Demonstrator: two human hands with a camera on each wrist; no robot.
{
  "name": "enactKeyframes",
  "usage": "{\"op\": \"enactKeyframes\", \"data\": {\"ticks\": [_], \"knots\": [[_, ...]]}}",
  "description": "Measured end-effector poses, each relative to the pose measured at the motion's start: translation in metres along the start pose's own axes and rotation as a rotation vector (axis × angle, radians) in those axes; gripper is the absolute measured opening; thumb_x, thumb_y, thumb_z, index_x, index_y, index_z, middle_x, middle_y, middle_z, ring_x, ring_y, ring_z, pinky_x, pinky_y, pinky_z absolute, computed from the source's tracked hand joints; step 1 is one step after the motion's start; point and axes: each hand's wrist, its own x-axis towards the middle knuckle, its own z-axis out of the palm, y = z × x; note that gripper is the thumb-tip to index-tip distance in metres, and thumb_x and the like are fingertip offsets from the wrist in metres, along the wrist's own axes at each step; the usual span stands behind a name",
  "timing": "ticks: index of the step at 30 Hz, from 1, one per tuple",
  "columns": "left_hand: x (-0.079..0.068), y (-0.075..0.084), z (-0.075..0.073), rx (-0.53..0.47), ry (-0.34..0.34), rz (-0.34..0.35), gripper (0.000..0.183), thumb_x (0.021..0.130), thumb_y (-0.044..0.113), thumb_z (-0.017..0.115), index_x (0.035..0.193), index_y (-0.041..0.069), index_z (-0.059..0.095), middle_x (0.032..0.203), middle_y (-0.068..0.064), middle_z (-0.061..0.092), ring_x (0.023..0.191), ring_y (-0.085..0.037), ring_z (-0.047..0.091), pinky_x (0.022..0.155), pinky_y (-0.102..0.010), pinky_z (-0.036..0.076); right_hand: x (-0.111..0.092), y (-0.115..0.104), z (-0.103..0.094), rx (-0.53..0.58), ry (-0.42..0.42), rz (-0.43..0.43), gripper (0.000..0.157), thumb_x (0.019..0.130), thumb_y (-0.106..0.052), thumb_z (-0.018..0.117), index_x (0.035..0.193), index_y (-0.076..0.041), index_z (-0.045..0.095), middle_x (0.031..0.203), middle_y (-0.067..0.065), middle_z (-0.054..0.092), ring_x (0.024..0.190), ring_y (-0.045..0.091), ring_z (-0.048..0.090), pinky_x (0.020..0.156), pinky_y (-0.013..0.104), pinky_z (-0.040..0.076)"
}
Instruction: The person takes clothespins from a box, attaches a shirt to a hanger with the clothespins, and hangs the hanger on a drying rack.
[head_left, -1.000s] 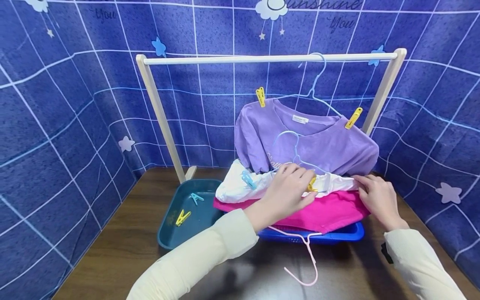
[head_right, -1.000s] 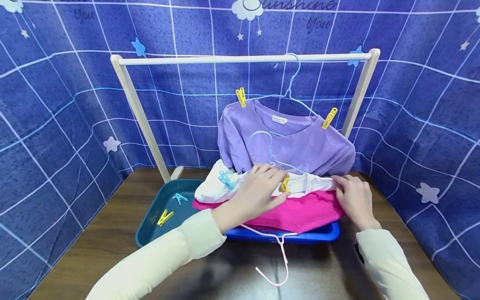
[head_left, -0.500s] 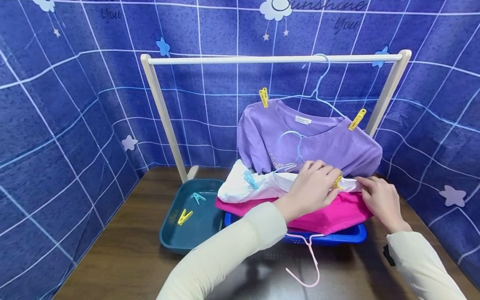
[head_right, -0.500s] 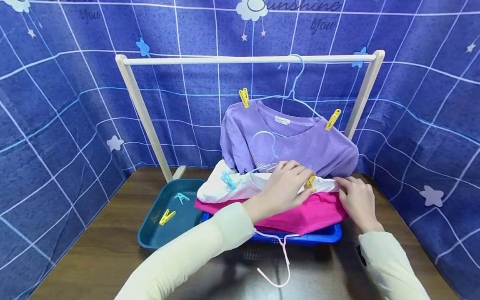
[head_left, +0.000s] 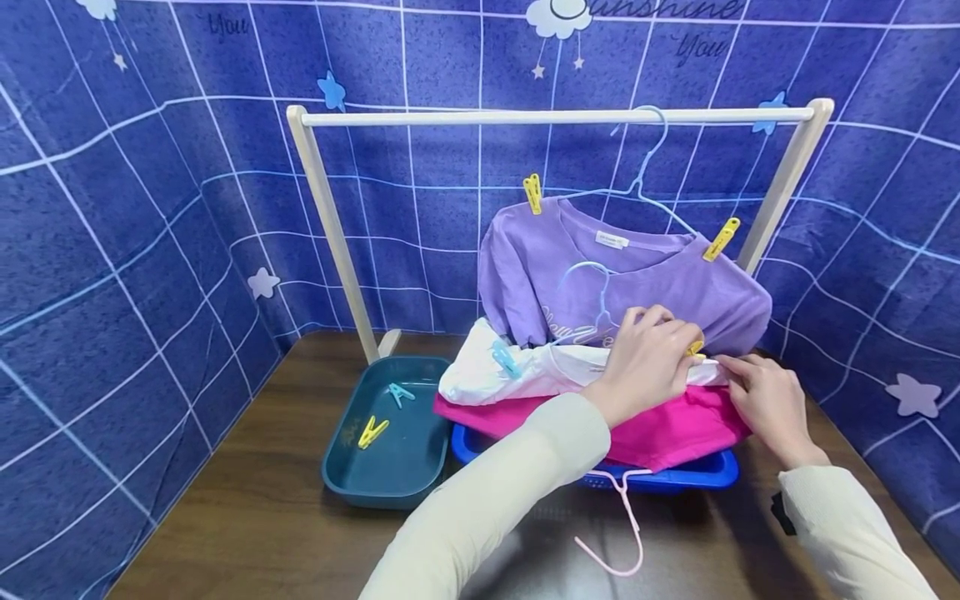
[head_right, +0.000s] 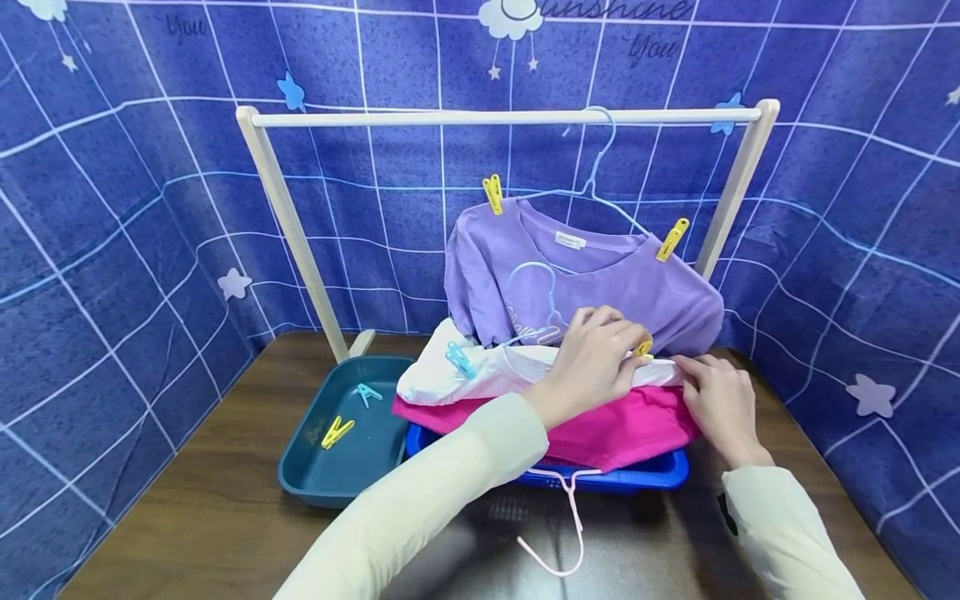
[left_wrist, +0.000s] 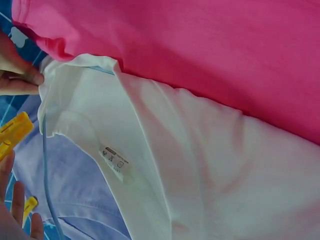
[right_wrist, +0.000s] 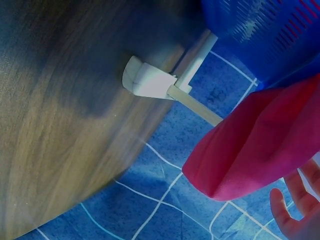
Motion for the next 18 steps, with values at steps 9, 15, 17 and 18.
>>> {"op": "enactKeyframes", "data": {"ticks": [9,15,17,18], "knots": [[0.011,0.004,0.01,0.03,-0.032,-0.046,0.012,0.085,0.036,0.054,0.094,0.03,0.058,0.095,0.021,0.065,0.1,-0.003,0.05,0.087,-0.028,0.033,-0.001,0.001,0.001,-0.011,0.01,-0.012,0.026,0.068,0.003,0.06,0.092,-0.001,0.068,0.08,0.019,0.064,0.072,0.042,0.056,0.06,0.053,0.036],[0.014,0.005,0.014,0.044,-0.048,-0.066,0.01,0.085,0.038,0.055,0.091,0.031,0.058,0.094,0.022,0.064,0.1,-0.003,0.05,0.086,-0.027,0.033,-0.001,0.0,0.001,-0.01,0.022,-0.017,0.025,0.069,0.002,0.061,0.092,-0.001,0.069,0.079,0.019,0.064,0.071,0.041,0.056,0.06,0.053,0.037],[0.016,0.006,0.014,0.05,-0.067,-0.069,0.011,0.085,0.039,0.055,0.092,0.031,0.058,0.094,0.022,0.064,0.1,-0.002,0.05,0.085,-0.027,0.033,-0.001,-0.001,0.001,-0.009,0.024,-0.017,0.024,0.07,0.002,0.061,0.092,-0.001,0.069,0.078,0.019,0.064,0.07,0.041,0.056,0.059,0.053,0.037],[0.016,0.007,0.014,0.055,-0.077,-0.071,0.012,0.085,0.04,0.055,0.092,0.031,0.058,0.094,0.022,0.064,0.1,-0.002,0.05,0.085,-0.027,0.033,-0.001,-0.001,0.001,-0.008,0.024,-0.017,0.024,0.07,0.002,0.061,0.092,-0.001,0.069,0.078,0.019,0.064,0.069,0.041,0.056,0.059,0.053,0.037]]}}
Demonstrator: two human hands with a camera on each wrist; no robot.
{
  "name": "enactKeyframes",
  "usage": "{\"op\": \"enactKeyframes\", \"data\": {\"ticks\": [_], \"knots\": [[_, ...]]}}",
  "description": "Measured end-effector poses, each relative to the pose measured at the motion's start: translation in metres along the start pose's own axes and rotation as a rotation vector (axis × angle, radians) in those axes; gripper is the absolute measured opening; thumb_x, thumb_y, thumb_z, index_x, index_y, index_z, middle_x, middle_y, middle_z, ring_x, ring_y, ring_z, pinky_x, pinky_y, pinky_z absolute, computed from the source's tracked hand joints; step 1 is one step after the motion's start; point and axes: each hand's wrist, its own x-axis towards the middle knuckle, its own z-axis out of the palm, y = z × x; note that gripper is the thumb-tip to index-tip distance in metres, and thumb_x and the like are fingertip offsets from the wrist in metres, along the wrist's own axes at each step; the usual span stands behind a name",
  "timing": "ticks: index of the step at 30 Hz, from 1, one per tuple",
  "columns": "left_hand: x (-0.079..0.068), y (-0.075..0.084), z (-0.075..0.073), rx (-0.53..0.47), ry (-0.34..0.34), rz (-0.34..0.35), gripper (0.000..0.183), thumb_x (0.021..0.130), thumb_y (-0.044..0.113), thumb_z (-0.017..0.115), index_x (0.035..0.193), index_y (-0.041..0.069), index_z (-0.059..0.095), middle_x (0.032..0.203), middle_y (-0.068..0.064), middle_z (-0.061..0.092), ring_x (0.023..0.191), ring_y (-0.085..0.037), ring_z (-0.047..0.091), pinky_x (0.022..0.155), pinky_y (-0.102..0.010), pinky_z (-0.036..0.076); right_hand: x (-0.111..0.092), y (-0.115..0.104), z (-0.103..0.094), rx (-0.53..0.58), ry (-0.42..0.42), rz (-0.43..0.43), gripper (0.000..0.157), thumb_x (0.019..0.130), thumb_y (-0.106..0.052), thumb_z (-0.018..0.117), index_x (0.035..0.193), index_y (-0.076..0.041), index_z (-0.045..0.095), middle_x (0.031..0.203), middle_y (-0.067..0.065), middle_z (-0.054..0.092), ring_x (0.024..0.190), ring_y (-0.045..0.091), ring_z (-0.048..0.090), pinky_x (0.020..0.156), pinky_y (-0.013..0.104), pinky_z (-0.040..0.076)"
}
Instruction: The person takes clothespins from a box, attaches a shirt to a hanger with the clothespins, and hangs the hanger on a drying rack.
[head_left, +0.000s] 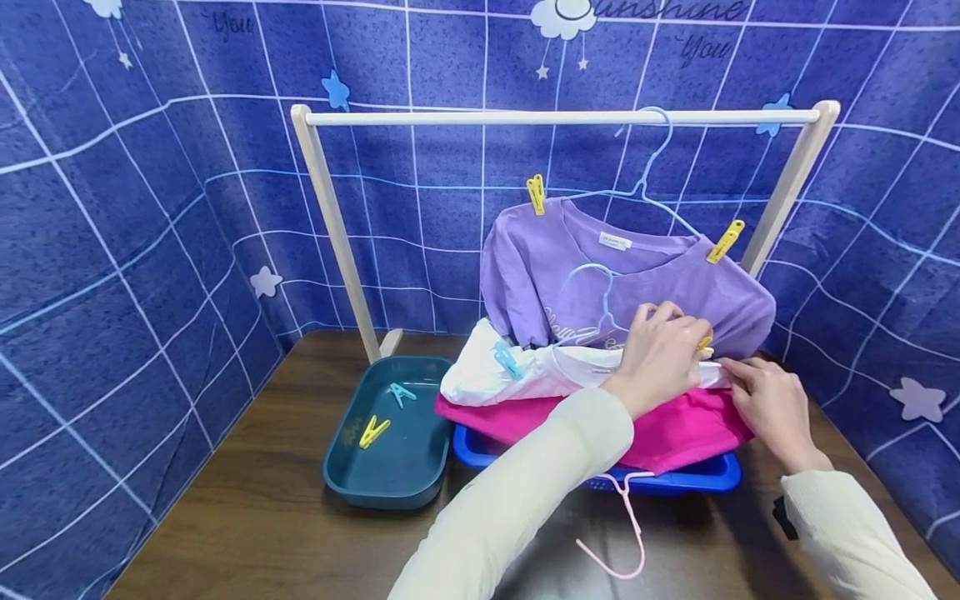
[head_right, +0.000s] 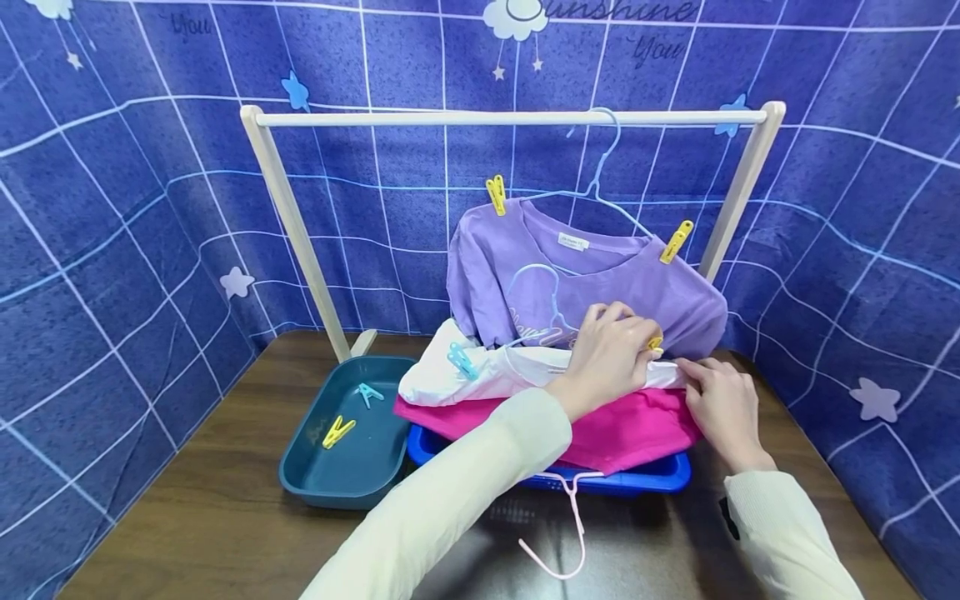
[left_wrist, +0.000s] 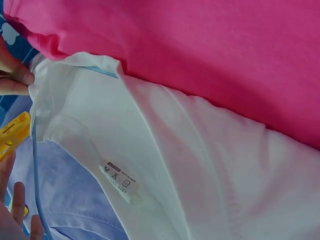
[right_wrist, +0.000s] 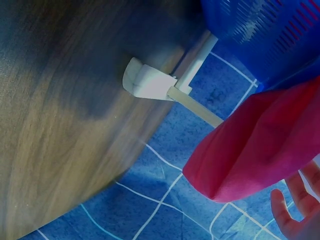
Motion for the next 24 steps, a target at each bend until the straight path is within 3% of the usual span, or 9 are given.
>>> {"op": "enactKeyframes", "data": {"ticks": [16,24], "knots": [[0.0067,0.0044,0.0004,0.026,-0.101,-0.011,0.014,0.082,0.043,0.058,0.089,0.032,0.057,0.092,0.022,0.065,0.095,-0.003,0.048,0.089,-0.029,0.032,-0.0021,0.0012,-0.0006,-0.007,0.021,-0.003,0.025,0.068,0.001,0.062,0.091,-0.003,0.07,0.078,0.017,0.065,0.069,0.04,0.057,0.058,0.051,0.037],[0.0096,0.0048,-0.0012,0.033,-0.151,-0.042,0.019,0.075,0.046,0.064,0.087,0.033,0.058,0.088,0.024,0.065,0.094,-0.001,0.047,0.084,-0.027,0.032,-0.0014,0.0009,-0.0005,0.003,0.036,-0.016,0.027,0.066,0.002,0.062,0.091,-0.003,0.07,0.077,0.017,0.065,0.067,0.041,0.056,0.057,0.052,0.036]]}}
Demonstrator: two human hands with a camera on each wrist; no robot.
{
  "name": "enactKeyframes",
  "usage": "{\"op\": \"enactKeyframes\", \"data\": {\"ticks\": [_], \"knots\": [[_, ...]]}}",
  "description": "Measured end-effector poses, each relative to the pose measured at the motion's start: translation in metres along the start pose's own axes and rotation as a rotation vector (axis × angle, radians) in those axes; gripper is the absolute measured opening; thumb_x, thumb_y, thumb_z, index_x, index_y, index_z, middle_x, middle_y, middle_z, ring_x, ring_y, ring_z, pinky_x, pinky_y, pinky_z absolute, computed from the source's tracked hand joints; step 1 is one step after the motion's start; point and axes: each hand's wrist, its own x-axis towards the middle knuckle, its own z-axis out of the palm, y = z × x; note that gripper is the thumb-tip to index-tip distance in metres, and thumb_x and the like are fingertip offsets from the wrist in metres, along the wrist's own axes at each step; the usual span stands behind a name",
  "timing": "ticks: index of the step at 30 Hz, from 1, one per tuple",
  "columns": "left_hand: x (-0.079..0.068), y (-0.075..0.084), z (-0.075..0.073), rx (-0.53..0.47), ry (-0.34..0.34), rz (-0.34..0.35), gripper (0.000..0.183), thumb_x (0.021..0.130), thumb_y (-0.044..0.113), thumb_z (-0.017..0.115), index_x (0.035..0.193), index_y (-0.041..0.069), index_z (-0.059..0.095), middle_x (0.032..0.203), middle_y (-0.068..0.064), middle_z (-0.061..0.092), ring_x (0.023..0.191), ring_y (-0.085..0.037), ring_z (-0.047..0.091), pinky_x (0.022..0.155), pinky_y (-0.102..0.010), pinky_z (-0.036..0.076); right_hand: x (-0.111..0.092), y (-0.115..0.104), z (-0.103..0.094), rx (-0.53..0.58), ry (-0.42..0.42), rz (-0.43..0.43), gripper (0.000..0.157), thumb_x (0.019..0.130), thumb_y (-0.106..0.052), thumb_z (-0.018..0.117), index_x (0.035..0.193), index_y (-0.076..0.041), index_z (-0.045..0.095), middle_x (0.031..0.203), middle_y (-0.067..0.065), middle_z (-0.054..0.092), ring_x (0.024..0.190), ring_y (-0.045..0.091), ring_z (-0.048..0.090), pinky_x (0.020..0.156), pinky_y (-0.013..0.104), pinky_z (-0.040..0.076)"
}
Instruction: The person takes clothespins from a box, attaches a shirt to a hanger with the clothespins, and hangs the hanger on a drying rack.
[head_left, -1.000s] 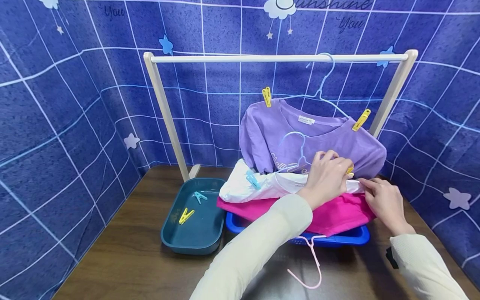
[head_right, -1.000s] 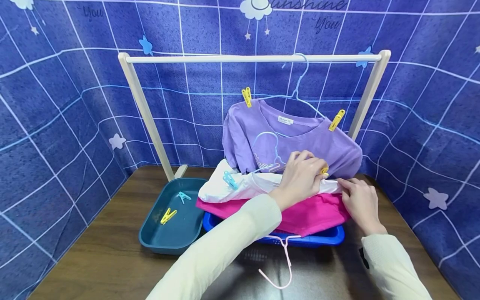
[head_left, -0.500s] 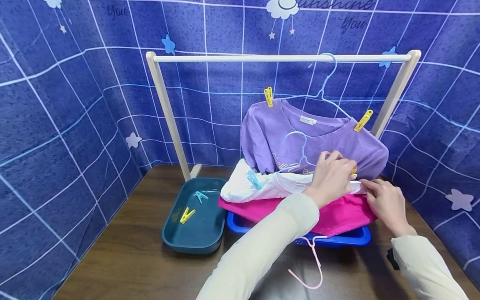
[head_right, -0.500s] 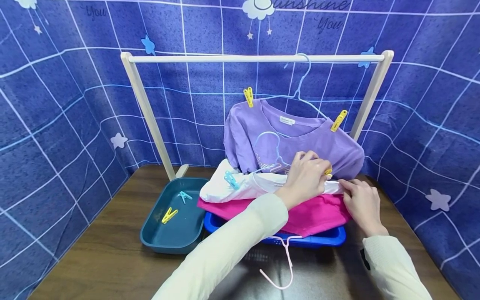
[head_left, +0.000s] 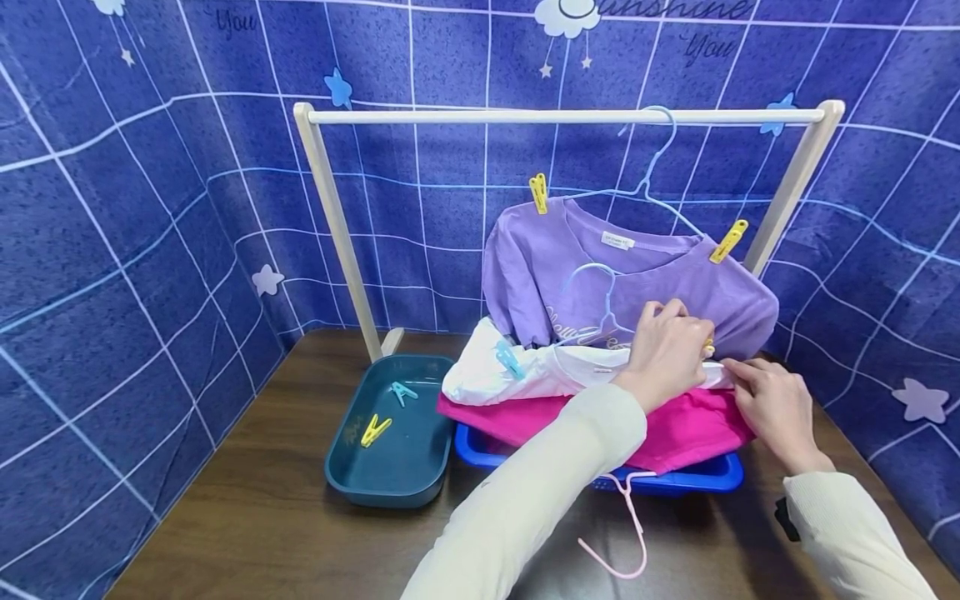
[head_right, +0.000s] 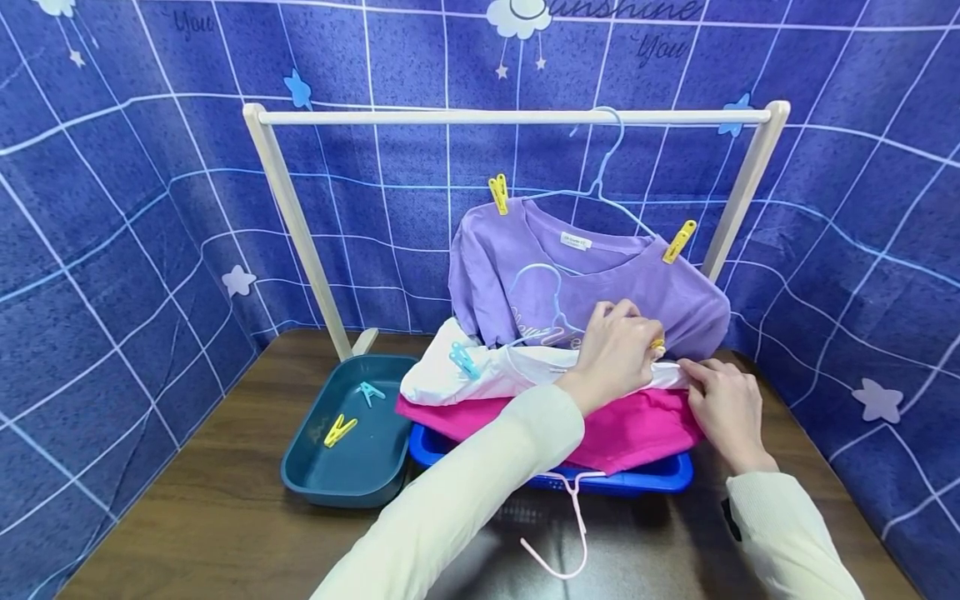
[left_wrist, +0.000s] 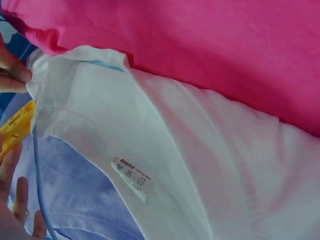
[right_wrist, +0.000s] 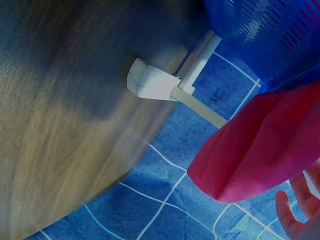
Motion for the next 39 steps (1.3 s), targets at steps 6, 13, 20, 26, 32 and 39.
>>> {"op": "enactKeyframes", "data": {"ticks": [6,13,20,26,32,39], "knots": [[-0.001,0.0,0.004,-0.031,-0.026,-0.027,0.013,0.077,0.044,0.063,0.084,0.033,0.058,0.082,0.023,0.065,0.094,-0.001,0.047,0.083,-0.026,0.031,0.0,0.0,-0.001,0.003,0.0,0.01,0.027,0.066,0.002,0.061,0.091,-0.003,0.07,0.076,0.017,0.065,0.067,0.041,0.056,0.056,0.052,0.036],[-0.002,-0.001,0.005,-0.031,-0.069,-0.058,0.016,0.08,0.046,0.059,0.088,0.031,0.057,0.088,0.021,0.065,0.101,-0.002,0.048,0.085,-0.028,0.032,0.0,-0.001,0.0,0.002,-0.017,0.018,0.026,0.067,0.001,0.061,0.092,-0.003,0.07,0.077,0.017,0.065,0.068,0.041,0.056,0.057,0.052,0.037],[-0.005,-0.007,-0.006,-0.011,-0.161,-0.031,0.021,0.081,0.042,0.06,0.097,0.03,0.055,0.1,0.019,0.064,0.104,-0.004,0.048,0.088,-0.029,0.031,0.001,-0.001,-0.001,0.006,-0.042,0.045,0.027,0.068,0.001,0.059,0.093,-0.003,0.07,0.079,0.018,0.065,0.07,0.042,0.056,0.058,0.052,0.037],[-0.011,-0.018,-0.017,0.009,-0.176,0.005,0.033,0.079,0.039,0.061,0.109,0.029,0.053,0.108,0.018,0.06,0.105,-0.006,0.046,0.092,-0.028,0.031,0.002,-0.001,-0.002,0.006,-0.059,0.049,0.024,0.07,0.0,0.06,0.092,-0.002,0.069,0.08,0.018,0.065,0.071,0.043,0.056,0.058,0.053,0.036],[-0.022,-0.026,-0.019,-0.012,-0.088,0.064,0.027,0.086,0.034,0.053,0.111,0.027,0.054,0.108,0.015,0.062,0.103,-0.007,0.05,0.091,-0.027,0.034,0.003,-0.001,-0.002,0.001,-0.06,0.048,0.023,0.071,-0.001,0.062,0.092,-0.002,0.069,0.081,0.018,0.065,0.072,0.043,0.056,0.059,0.053,0.037],[-0.041,-0.03,-0.025,-0.024,-0.06,0.162,0.033,0.087,0.029,0.049,0.12,0.026,0.053,0.111,0.014,0.061,0.105,-0.007,0.049,0.092,-0.027,0.035,0.004,-0.002,-0.002,0.005,-0.062,0.04,0.024,0.07,-0.001,0.06,0.092,-0.002,0.069,0.082,0.019,0.065,0.072,0.043,0.057,0.059,0.052,0.038]]}}
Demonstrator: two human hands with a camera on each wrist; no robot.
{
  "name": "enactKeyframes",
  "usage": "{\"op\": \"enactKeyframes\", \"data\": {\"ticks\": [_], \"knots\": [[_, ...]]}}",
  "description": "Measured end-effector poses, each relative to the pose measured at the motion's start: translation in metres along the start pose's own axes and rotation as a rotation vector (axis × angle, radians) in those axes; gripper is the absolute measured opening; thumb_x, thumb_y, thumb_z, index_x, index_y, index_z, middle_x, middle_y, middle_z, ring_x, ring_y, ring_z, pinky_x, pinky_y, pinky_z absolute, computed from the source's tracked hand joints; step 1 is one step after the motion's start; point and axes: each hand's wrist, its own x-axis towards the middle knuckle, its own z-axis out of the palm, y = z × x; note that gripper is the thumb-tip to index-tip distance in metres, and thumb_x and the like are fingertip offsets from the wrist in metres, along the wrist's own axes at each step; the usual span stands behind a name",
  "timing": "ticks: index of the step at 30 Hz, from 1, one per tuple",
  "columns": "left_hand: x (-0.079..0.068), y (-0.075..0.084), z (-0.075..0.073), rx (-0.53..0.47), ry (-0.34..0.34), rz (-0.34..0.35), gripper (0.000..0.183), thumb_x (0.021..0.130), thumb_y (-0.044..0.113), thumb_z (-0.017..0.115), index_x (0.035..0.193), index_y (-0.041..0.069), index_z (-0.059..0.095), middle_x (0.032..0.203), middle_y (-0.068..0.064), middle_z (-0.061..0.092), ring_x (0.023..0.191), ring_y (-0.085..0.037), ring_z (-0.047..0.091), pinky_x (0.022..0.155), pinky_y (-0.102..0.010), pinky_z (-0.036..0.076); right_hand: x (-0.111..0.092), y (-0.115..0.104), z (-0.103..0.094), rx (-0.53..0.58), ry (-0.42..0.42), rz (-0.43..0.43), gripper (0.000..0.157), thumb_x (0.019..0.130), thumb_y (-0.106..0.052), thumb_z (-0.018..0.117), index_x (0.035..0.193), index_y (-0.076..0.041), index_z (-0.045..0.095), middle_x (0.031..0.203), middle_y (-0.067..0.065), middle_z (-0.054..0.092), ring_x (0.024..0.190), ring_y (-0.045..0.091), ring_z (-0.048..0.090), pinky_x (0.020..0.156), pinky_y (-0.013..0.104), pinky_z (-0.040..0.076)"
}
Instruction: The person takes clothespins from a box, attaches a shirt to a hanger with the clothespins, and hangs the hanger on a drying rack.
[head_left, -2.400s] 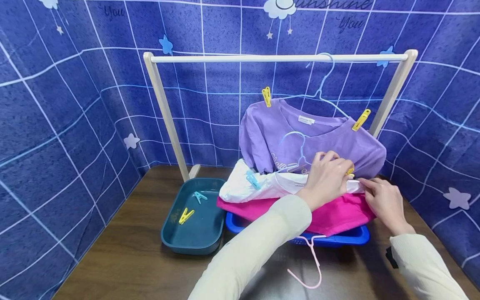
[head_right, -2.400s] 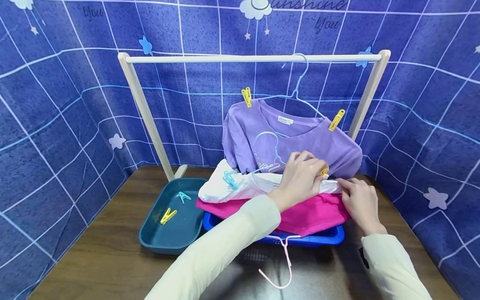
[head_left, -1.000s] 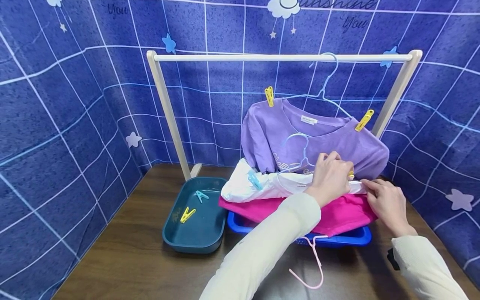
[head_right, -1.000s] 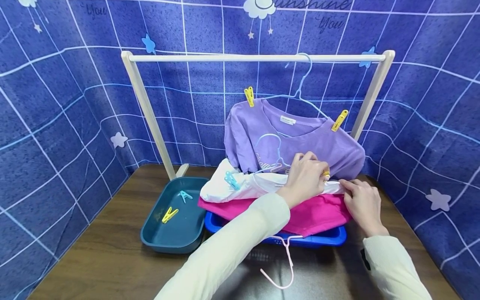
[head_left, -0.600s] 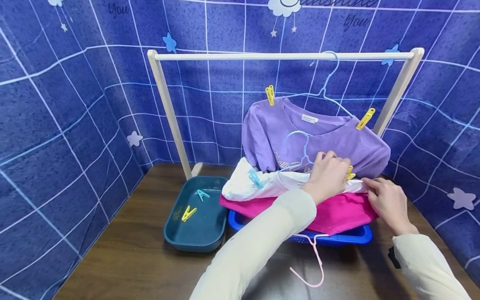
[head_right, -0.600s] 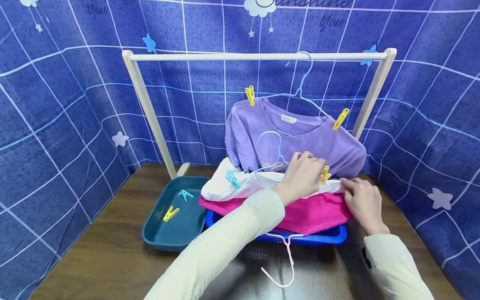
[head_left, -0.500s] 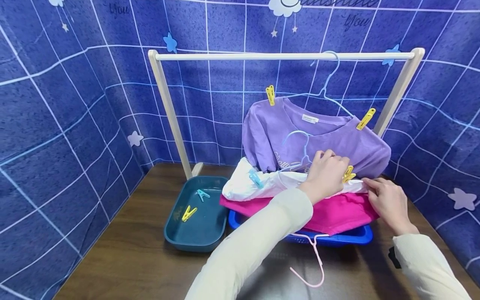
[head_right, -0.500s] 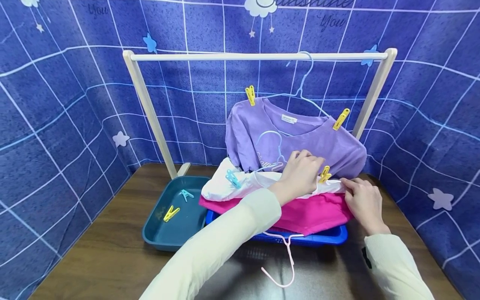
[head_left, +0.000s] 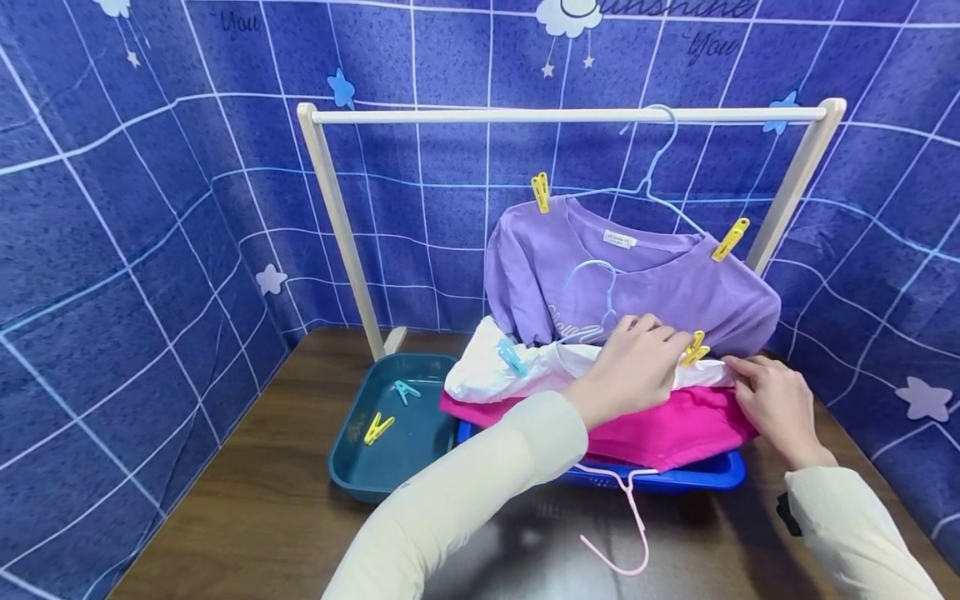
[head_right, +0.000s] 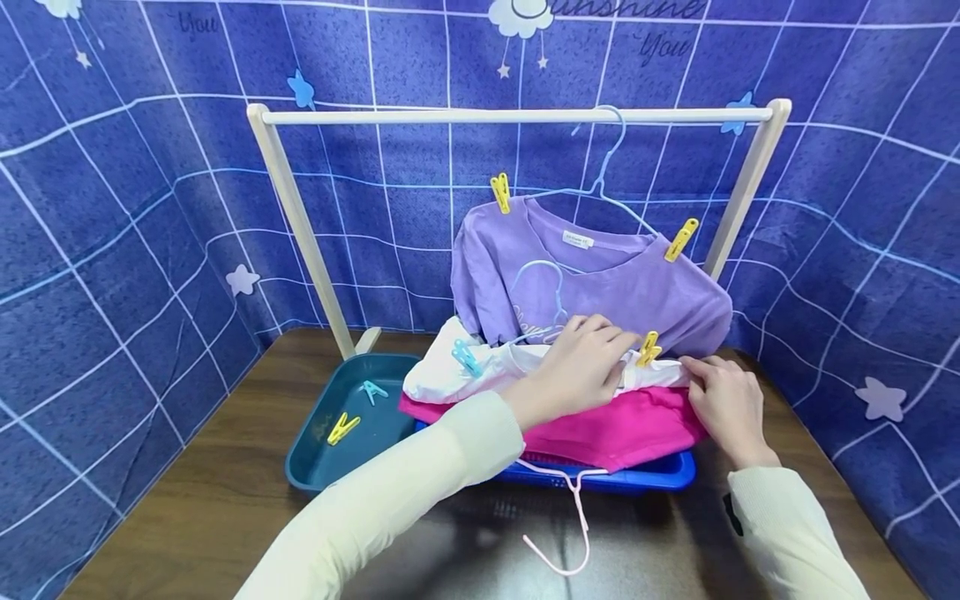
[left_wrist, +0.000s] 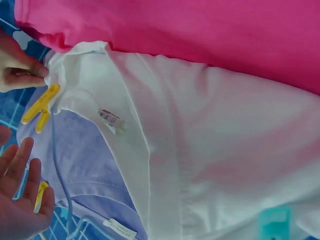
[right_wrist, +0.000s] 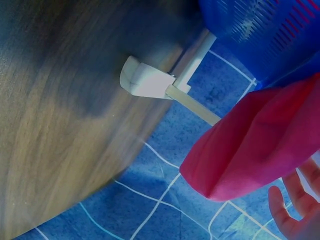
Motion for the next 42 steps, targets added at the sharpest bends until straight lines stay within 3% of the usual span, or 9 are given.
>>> {"op": "enactKeyframes", "data": {"ticks": [8,16,36,42], "knots": [[-0.025,-0.006,-0.003,-0.027,0.067,0.047,0.03,0.087,0.027,0.048,0.115,0.026,0.057,0.11,0.013,0.062,0.104,-0.008,0.05,0.09,-0.028,0.036,-0.001,0.001,-0.001,-0.01,-0.008,0.008,0.024,0.071,-0.001,0.061,0.093,-0.002,0.069,0.083,0.019,0.065,0.072,0.042,0.057,0.059,0.052,0.038],[-0.053,-0.025,-0.013,-0.076,0.122,0.02,0.028,0.086,0.023,0.051,0.112,0.023,0.06,0.108,0.012,0.064,0.1,-0.01,0.052,0.092,-0.03,0.037,-0.002,0.001,0.001,-0.011,-0.012,0.02,0.022,0.073,-0.004,0.06,0.094,-0.003,0.069,0.083,0.019,0.065,0.072,0.04,0.057,0.06,0.051,0.039],[-0.114,-0.098,-0.039,-0.233,0.248,-0.226,0.03,0.082,0.02,0.06,0.112,0.017,0.062,0.108,0.004,0.066,0.098,-0.016,0.054,0.083,-0.036,0.039,0.0,0.002,0.0,-0.016,-0.034,0.033,0.023,0.074,-0.004,0.06,0.095,-0.004,0.069,0.085,0.019,0.066,0.073,0.041,0.057,0.061,0.052,0.04],[-0.132,-0.116,-0.035,-0.252,0.23,-0.308,0.028,0.081,0.02,0.061,0.109,0.015,0.063,0.106,0.001,0.067,0.098,-0.02,0.055,0.083,-0.04,0.04,0.0,0.001,0.001,-0.02,-0.032,0.033,0.023,0.074,-0.004,0.06,0.095,-0.004,0.069,0.086,0.019,0.066,0.073,0.041,0.057,0.061,0.052,0.04]]}}
